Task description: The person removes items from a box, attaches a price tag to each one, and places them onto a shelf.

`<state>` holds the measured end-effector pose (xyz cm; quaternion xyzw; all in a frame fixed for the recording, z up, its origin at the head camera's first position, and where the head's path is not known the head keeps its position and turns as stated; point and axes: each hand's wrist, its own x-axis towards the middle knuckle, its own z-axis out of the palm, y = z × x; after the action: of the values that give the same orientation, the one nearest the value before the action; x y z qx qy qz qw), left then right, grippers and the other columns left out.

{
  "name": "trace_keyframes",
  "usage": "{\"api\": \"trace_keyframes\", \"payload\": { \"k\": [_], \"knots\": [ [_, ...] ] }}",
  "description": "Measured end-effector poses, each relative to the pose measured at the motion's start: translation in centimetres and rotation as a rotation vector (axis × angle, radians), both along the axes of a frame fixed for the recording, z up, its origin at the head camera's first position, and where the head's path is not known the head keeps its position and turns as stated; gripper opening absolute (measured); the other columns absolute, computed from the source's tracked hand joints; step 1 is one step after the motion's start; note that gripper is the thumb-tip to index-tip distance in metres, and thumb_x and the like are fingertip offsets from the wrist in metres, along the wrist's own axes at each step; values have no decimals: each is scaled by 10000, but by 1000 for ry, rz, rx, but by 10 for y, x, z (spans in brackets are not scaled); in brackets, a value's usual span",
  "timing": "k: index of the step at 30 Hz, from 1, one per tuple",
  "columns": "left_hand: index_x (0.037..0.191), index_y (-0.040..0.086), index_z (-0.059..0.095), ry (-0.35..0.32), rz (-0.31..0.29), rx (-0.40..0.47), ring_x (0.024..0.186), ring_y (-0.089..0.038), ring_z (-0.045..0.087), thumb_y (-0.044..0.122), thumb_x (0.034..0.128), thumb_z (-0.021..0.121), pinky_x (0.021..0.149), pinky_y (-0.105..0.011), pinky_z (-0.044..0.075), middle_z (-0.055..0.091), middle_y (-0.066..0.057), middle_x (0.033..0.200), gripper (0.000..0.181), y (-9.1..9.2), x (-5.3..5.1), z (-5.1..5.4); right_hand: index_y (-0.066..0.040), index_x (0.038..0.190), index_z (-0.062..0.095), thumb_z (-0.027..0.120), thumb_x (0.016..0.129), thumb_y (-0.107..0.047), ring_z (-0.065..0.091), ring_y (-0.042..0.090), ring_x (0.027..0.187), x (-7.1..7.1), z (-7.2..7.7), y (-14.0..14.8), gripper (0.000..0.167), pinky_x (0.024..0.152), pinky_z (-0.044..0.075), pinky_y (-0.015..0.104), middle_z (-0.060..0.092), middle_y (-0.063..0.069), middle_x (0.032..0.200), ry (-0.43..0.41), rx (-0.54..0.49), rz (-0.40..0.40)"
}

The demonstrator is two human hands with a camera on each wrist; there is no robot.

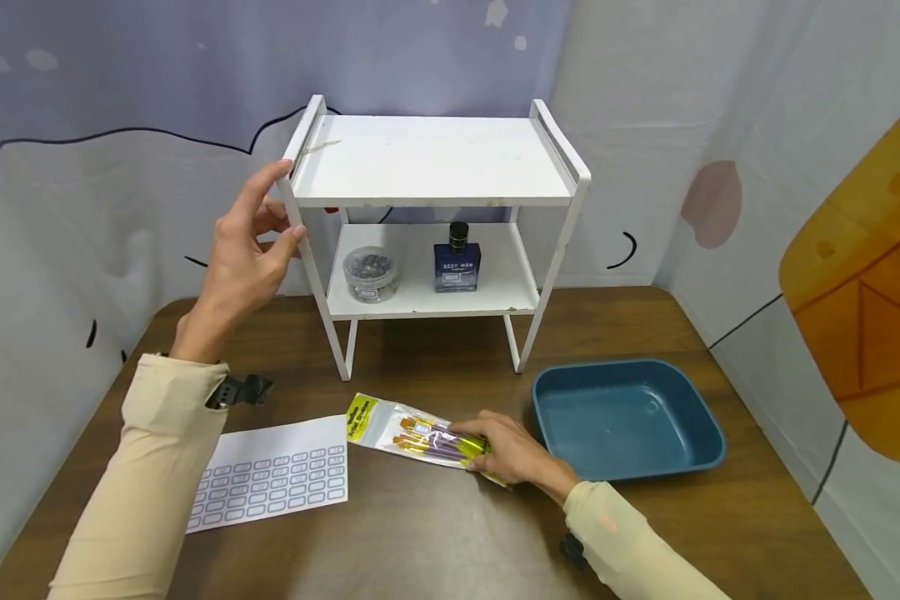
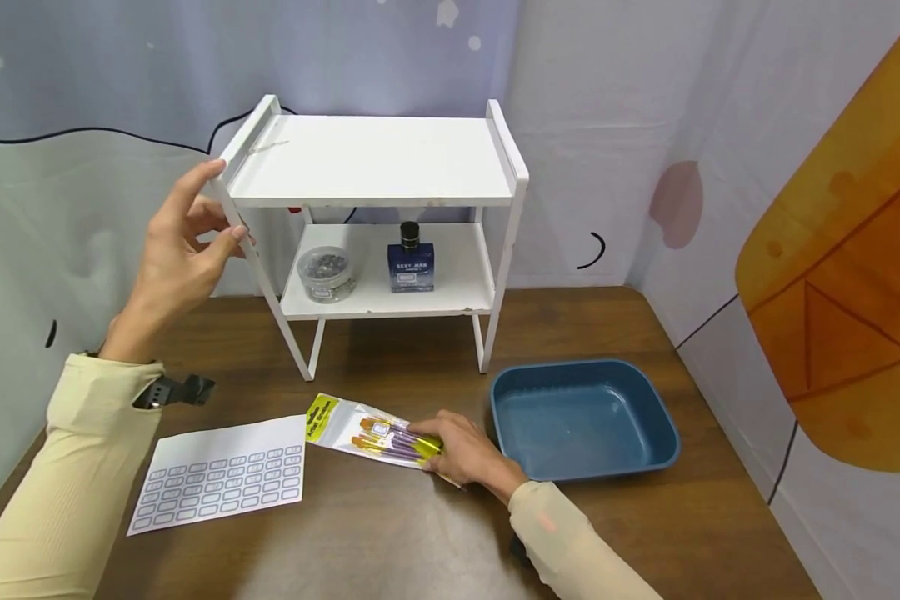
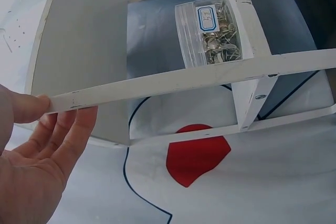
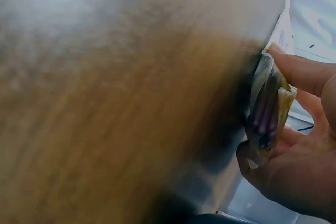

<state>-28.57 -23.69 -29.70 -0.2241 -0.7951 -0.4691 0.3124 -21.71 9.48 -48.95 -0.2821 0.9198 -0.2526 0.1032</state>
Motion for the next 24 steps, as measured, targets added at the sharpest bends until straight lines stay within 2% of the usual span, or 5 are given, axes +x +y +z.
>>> {"api": "trace_keyframes", "payload": {
  "k": [3, 6, 14, 20, 24],
  "knots": [
    [1478, 132, 445, -7, -3, 7, 724, -48, 597, -180, 883, 578, 642, -123, 534, 528, 69, 832, 685, 1, 0, 1, -133, 1317, 659, 802, 822, -89, 629, 269, 1095, -2, 3, 0, 517, 910, 515, 429, 697, 104, 1197, -35, -30, -8],
    [1473, 126, 448, -10, -5, 13, 722, -47, 596, -180, 883, 578, 642, -125, 535, 529, 64, 821, 678, 1, 0, 1, -128, 1325, 653, 775, 844, -66, 606, 316, 1222, -3, 7, 2, 500, 1000, 497, 511, 667, 132, 1307, -90, -71, -18],
    [1465, 115, 446, -14, -11, 23, 707, -34, 590, -180, 881, 584, 636, -127, 532, 531, 67, 808, 669, 0, 0, 1, -111, 1343, 635, 708, 894, -36, 608, 298, 1220, -5, 22, 8, 461, 994, 509, 489, 646, 138, 1340, -137, -159, 39],
    [1469, 122, 445, -21, -14, 25, 709, -34, 588, -176, 885, 584, 641, -128, 534, 528, 59, 816, 671, 0, -1, 1, -102, 1316, 655, 687, 933, -96, 579, 330, 1282, -7, 43, 14, 385, 1047, 477, 512, 641, 109, 1357, -160, -218, 104],
    [1467, 124, 447, -25, -15, 29, 721, -33, 589, -170, 887, 591, 647, -124, 534, 535, 71, 818, 667, 0, -1, 0, -102, 1310, 659, 675, 948, -124, 586, 325, 1270, -9, 60, 22, 363, 1038, 486, 504, 645, 115, 1348, -171, -213, 142]
  ]
}}
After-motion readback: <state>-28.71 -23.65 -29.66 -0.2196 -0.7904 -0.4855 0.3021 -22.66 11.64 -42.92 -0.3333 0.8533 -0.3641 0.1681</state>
